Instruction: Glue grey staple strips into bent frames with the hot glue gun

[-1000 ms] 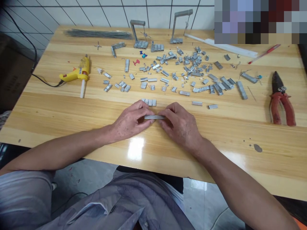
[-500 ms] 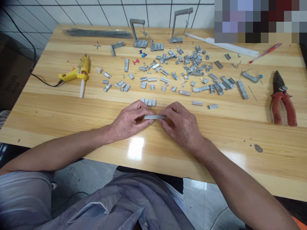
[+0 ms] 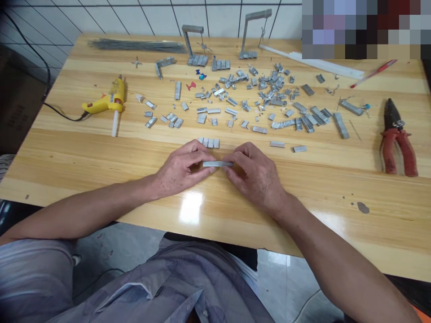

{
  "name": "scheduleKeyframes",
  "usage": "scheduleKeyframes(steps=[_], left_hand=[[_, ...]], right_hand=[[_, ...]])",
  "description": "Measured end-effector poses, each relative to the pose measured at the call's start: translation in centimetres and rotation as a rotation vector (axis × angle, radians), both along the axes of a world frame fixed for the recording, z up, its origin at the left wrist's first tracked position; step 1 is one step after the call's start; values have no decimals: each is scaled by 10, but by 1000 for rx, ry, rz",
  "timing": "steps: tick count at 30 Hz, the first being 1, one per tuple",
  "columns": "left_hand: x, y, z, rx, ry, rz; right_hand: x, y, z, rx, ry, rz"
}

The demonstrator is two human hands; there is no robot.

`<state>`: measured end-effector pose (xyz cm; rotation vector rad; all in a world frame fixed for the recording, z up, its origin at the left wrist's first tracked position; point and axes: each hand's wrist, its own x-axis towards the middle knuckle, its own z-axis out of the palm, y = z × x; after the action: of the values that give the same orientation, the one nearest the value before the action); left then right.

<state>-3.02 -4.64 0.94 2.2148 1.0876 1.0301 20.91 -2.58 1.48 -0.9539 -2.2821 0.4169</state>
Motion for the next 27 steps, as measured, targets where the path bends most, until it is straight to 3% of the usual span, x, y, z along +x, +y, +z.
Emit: scheduleKeyframes(steps=[27], left_hand=[[-4,3,-4,-41,-80,87]], right_hand=[[12,9,2,-138,151,-49]])
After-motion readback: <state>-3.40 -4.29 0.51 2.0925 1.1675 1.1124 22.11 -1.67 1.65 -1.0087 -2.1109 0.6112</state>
